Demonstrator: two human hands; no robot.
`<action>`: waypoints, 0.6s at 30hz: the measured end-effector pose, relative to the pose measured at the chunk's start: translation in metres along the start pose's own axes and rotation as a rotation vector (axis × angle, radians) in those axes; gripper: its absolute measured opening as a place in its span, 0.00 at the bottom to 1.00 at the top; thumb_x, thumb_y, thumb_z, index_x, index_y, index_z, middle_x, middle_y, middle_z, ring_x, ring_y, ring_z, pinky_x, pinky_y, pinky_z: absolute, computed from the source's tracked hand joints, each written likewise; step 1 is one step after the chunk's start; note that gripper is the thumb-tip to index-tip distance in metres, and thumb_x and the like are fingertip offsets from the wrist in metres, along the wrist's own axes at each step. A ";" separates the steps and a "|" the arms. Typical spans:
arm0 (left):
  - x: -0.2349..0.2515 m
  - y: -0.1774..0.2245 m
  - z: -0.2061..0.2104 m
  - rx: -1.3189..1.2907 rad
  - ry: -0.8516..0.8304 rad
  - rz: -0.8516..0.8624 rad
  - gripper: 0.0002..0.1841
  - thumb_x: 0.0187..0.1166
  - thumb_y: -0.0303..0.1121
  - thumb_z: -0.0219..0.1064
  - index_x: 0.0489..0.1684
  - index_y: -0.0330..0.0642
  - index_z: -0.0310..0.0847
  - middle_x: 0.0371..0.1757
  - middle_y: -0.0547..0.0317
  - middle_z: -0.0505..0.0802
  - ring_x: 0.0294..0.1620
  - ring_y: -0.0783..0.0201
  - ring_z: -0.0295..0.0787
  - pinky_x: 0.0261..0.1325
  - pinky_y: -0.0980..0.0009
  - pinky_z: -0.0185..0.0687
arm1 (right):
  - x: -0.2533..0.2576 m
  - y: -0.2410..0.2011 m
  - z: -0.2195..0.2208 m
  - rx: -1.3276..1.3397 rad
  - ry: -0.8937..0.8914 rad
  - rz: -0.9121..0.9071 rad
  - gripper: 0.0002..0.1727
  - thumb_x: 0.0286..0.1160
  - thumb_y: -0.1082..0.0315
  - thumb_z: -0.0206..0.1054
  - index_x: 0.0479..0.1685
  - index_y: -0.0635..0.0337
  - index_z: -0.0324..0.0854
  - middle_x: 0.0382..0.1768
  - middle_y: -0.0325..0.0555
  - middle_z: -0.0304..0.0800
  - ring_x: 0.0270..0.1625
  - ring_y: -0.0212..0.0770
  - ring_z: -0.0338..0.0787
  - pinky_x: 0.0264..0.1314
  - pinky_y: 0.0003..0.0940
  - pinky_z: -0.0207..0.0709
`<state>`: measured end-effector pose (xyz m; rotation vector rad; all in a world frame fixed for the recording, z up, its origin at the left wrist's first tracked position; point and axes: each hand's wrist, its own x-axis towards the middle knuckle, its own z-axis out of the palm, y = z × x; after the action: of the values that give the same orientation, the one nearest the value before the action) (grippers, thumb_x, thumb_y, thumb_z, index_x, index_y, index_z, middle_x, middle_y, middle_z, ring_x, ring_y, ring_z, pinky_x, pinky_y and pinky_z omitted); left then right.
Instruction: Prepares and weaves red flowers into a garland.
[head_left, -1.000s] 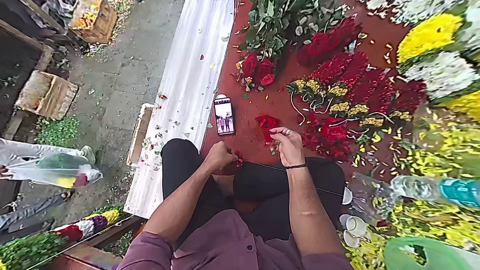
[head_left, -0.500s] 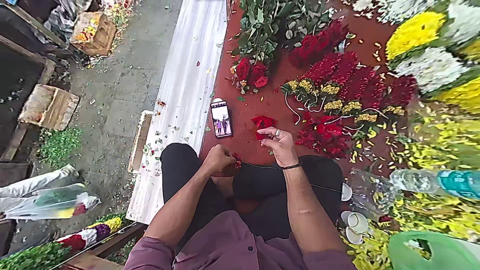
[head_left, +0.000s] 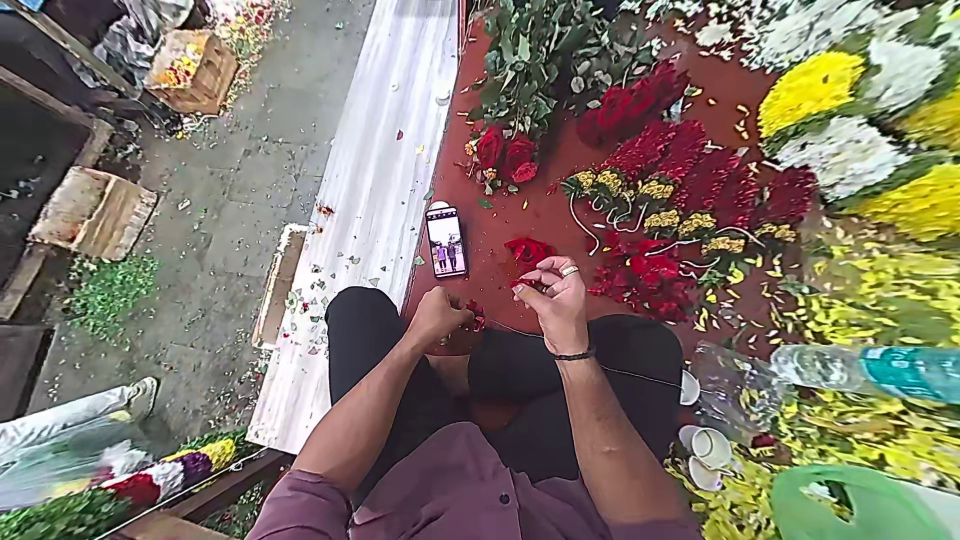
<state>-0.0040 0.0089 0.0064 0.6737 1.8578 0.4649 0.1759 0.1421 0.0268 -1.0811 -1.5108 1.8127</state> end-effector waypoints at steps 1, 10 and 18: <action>0.001 -0.002 0.000 -0.011 0.011 0.001 0.13 0.68 0.45 0.79 0.27 0.45 0.91 0.27 0.58 0.92 0.31 0.59 0.90 0.42 0.49 0.85 | -0.007 -0.004 0.003 0.024 -0.014 0.031 0.31 0.57 0.81 0.78 0.62 0.59 0.70 0.39 0.49 0.94 0.31 0.43 0.92 0.31 0.36 0.87; -0.001 0.000 0.004 -0.196 -0.029 0.080 0.07 0.80 0.34 0.70 0.41 0.42 0.94 0.32 0.59 0.94 0.30 0.66 0.87 0.39 0.60 0.84 | -0.018 0.033 0.019 -0.161 -0.145 0.333 0.36 0.54 0.79 0.84 0.66 0.63 0.72 0.34 0.49 0.96 0.25 0.42 0.92 0.27 0.34 0.86; -0.002 0.001 0.005 -0.229 -0.076 0.204 0.08 0.76 0.34 0.77 0.42 0.40 0.94 0.26 0.57 0.93 0.22 0.67 0.83 0.30 0.64 0.82 | -0.012 0.041 0.013 -0.319 -0.133 0.303 0.39 0.50 0.71 0.89 0.67 0.58 0.75 0.33 0.46 0.95 0.27 0.41 0.92 0.30 0.38 0.87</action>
<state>0.0014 0.0080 0.0066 0.7169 1.6406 0.7626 0.1751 0.1158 -0.0097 -1.4306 -1.8440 1.9157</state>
